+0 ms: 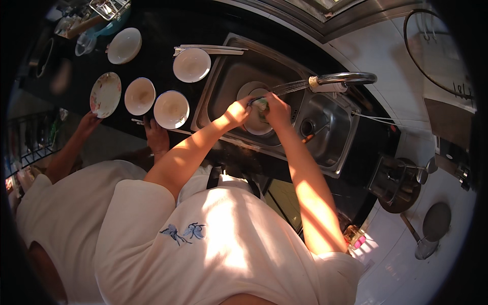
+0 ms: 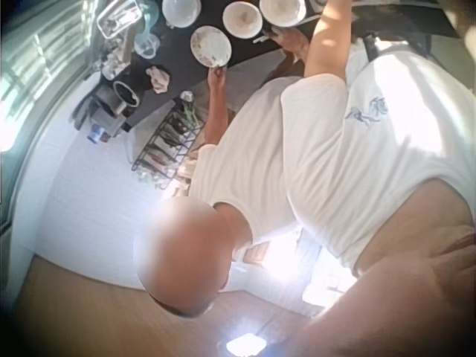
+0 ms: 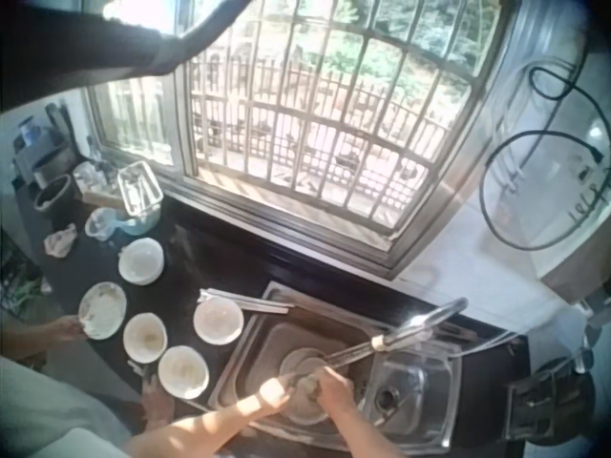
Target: The person washes chopsticks, bowls, and plates at a kitchen sink using a green sponge and running water. They scrub each item and place the cleaned pieces on the countertop to the left of the sink.
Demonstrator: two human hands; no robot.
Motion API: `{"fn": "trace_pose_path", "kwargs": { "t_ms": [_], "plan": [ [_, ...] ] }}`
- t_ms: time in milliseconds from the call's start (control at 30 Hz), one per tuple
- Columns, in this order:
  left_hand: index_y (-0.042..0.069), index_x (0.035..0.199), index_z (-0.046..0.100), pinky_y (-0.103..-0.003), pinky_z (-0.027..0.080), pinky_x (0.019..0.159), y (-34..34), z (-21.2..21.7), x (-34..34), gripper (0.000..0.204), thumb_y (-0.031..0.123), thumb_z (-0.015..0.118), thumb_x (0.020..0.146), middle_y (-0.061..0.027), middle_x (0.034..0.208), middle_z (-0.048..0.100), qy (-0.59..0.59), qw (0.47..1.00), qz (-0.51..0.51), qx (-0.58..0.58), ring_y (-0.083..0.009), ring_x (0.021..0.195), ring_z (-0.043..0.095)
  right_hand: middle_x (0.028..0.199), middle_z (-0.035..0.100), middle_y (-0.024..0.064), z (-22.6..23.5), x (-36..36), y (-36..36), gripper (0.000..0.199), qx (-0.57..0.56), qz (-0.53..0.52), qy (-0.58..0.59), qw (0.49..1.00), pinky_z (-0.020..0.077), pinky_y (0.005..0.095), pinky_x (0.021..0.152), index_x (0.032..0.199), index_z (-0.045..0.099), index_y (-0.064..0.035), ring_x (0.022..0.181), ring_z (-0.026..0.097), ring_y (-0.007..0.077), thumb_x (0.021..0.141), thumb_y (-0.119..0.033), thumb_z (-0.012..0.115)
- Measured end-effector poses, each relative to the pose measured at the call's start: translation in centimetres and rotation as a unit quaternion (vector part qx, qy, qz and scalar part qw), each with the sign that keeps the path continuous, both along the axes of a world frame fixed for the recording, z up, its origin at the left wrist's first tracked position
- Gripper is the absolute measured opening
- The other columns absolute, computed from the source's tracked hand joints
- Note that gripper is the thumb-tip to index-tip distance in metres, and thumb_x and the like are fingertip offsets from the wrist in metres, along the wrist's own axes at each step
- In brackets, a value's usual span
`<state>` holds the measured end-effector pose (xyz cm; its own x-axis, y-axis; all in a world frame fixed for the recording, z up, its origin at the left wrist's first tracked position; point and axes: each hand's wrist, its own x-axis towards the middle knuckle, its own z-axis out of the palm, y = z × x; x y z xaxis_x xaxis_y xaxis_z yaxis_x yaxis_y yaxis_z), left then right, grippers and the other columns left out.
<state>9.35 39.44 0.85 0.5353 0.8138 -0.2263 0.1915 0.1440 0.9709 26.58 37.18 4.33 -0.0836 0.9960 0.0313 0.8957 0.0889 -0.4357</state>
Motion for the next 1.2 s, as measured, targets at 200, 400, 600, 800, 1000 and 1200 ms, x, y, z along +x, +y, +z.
{"fn": "trace_pose_path", "kwargs": {
  "t_ms": [200,400,600,800,1000,1200],
  "plan": [
    [-0.005,0.120,0.049,-0.038,0.047,0.086,-2.5,-0.5,2.3,0.040,0.001,0.043,0.080,-0.0267,0.107,0.058,0.035,0.965,0.183,0.183,-0.0343,0.099,0.060,0.100,0.062,0.0250,-5.1,-4.0,-3.6,0.044,-0.008,-0.481,0.200,0.854,0.0477,0.0446,0.078,0.106,0.056,0.0028,0.096,0.060,0.0407,0.078,-0.027,0.073],
    [0.001,0.125,0.047,-0.038,0.048,0.086,-2.1,0.7,0.3,0.043,0.003,0.042,0.082,-0.0229,0.107,0.059,-0.003,0.989,0.111,-0.093,-0.0327,0.101,0.060,0.096,0.064,0.0164,-3.5,-0.7,-2.6,0.040,-0.063,-0.234,0.112,0.964,0.0483,0.0407,0.074,0.106,0.056,-0.0028,0.093,0.061,0.0354,0.074,-0.019,0.074],
    [-0.005,0.123,0.046,-0.037,0.049,0.085,-0.3,-2.8,-0.4,0.041,0.008,0.041,0.085,-0.0261,0.105,0.059,-0.025,0.998,0.021,0.044,-0.0343,0.096,0.061,0.099,0.064,0.0146,0.0,-0.5,0.1,0.042,-0.006,-0.021,0.032,0.999,0.0492,0.0443,0.074,0.108,0.055,-0.0085,0.092,0.060,0.0368,0.070,-0.010,0.072],
    [-0.002,0.119,0.050,-0.042,0.049,0.083,-0.4,-0.4,2.1,0.037,0.001,0.048,0.082,-0.0254,0.108,0.056,0.008,0.950,0.221,0.222,-0.0420,0.098,0.057,0.100,0.064,0.0183,-3.3,-4.2,-0.8,0.044,-0.002,-0.412,0.226,0.883,0.0482,0.0429,0.076,0.111,0.054,-0.0033,0.093,0.062,0.0347,0.074,-0.016,0.074],
    [0.011,0.125,0.050,-0.041,0.050,0.072,0.7,4.1,-0.7,0.055,-0.006,0.056,0.072,-0.0173,0.110,0.053,0.045,0.947,0.114,0.298,-0.0406,0.089,0.058,0.097,0.064,0.0118,-4.0,-5.3,-1.2,0.046,-0.165,-0.419,0.604,0.658,0.0526,0.0332,0.066,0.115,0.053,-0.0014,0.092,0.063,0.0230,0.075,-0.012,0.074],
    [0.013,0.121,0.055,-0.037,0.055,0.071,3.5,5.6,-4.2,0.060,-0.009,0.061,0.065,-0.0138,0.112,0.053,0.088,0.891,0.077,0.439,-0.0335,0.087,0.062,0.096,0.063,0.0089,-5.3,-2.8,-2.0,0.040,-0.217,-0.244,0.565,0.758,0.0530,0.0324,0.061,0.117,0.049,-0.0038,0.074,0.066,0.0216,0.080,0.003,0.063]
  ]
}}
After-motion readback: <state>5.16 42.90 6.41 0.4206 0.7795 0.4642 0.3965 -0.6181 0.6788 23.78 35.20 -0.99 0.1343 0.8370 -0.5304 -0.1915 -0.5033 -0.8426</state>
